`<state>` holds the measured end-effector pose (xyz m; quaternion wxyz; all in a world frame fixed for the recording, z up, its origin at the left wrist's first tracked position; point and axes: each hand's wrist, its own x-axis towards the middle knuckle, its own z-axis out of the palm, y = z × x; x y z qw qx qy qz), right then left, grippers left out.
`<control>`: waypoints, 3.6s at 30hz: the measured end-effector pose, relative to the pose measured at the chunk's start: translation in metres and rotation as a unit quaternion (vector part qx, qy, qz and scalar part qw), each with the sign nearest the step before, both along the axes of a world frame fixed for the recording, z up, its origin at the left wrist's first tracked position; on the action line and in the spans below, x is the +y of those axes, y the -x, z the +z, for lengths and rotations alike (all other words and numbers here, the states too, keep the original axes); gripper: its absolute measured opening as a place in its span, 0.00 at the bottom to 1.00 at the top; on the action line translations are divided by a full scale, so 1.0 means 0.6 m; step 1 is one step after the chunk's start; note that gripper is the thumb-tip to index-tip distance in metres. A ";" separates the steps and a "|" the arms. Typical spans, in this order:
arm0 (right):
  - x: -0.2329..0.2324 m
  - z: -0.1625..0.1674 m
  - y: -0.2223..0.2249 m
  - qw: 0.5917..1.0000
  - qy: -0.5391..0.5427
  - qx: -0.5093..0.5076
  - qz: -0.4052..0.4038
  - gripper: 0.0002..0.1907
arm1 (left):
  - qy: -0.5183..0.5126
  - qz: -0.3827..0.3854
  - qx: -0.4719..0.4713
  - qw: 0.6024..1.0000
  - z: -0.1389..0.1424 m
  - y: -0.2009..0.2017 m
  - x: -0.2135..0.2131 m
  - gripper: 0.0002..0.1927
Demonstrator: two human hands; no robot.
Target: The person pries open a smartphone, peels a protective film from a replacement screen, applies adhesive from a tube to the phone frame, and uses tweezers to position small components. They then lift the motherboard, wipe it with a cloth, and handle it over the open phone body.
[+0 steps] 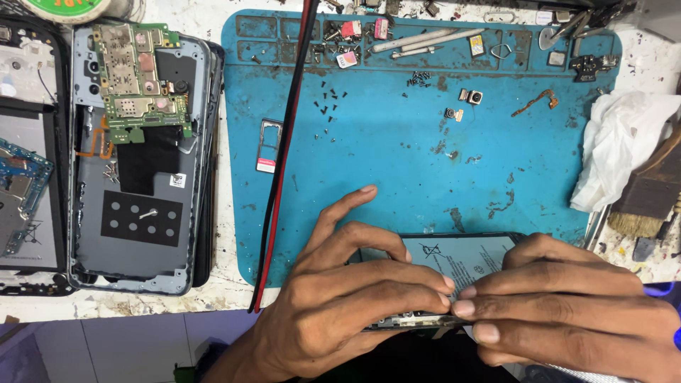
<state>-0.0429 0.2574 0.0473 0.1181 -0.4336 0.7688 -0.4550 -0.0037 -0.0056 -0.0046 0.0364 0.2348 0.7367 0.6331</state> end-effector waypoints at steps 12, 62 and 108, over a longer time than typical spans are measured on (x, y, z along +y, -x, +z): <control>0.015 -0.011 0.010 0.999 0.024 -0.018 0.033 0.16 | 0.012 -0.009 -0.009 1.000 0.002 0.003 -0.001 0.10; 0.022 -0.018 0.003 0.999 0.020 0.045 0.022 0.14 | 0.013 0.004 -0.013 1.000 -0.001 -0.002 0.009 0.09; 0.019 -0.025 -0.004 0.995 0.003 0.091 0.034 0.11 | 0.004 0.002 -0.008 1.000 -0.003 -0.002 0.000 0.09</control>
